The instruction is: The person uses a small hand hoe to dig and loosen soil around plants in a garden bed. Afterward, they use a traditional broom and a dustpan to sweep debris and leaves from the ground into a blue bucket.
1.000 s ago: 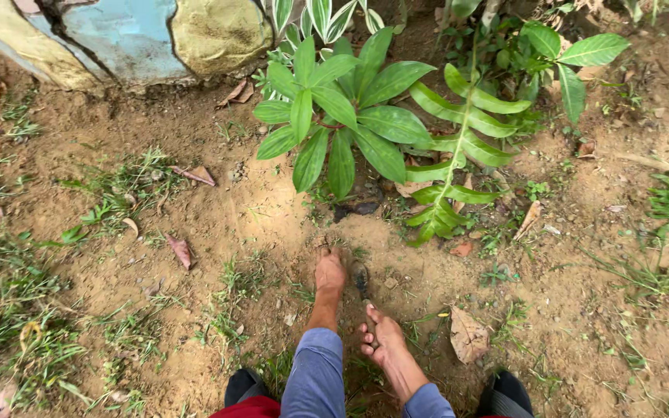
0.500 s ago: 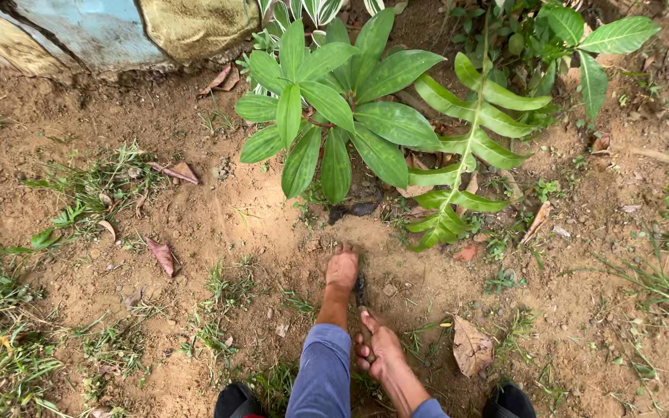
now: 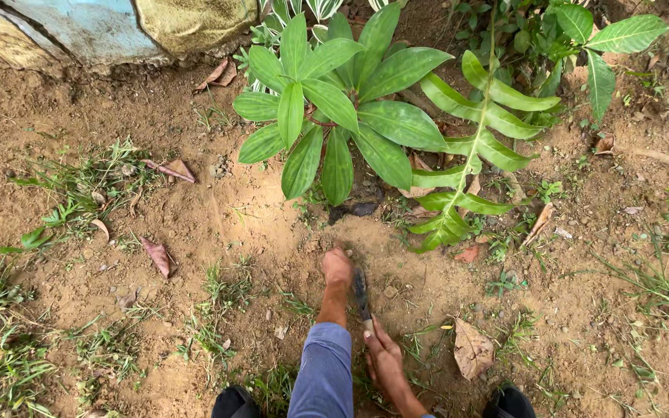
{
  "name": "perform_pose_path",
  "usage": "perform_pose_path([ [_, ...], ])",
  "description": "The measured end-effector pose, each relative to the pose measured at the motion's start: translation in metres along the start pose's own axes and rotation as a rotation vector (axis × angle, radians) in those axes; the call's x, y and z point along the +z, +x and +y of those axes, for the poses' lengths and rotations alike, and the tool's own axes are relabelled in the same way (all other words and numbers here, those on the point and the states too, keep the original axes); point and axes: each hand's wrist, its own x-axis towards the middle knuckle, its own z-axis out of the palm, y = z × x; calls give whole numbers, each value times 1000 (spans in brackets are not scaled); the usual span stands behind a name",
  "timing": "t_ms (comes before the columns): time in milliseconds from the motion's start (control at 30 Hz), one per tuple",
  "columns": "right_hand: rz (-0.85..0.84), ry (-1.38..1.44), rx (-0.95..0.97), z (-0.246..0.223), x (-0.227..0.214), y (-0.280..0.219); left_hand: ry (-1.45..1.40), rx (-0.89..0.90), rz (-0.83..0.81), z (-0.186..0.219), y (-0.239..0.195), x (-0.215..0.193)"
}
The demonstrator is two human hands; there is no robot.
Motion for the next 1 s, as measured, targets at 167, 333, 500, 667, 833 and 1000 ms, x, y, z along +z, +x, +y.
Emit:
perform_pose_path([
  [167, 56, -105, 3, -22, 16, -1, -172, -11, 138, -18, 14, 12],
  [333, -50, -154, 72, -11, 48, -28, -437, -271, -10, -30, 2, -16],
  [500, 53, -765, -572, 43, 49, -23, -586, -131, 156, -47, -17, -58],
  [667, 111, -688, -92, -8, 24, -49, -460, -174, 51, -53, -54, -90],
  [833, 213, -295, -69, -31, -13, -76, -660, -339, -11, -46, -106, -92],
  [1000, 168, -183, -35, -40, -33, -92, -110, 185, 119, -47, -133, -88],
])
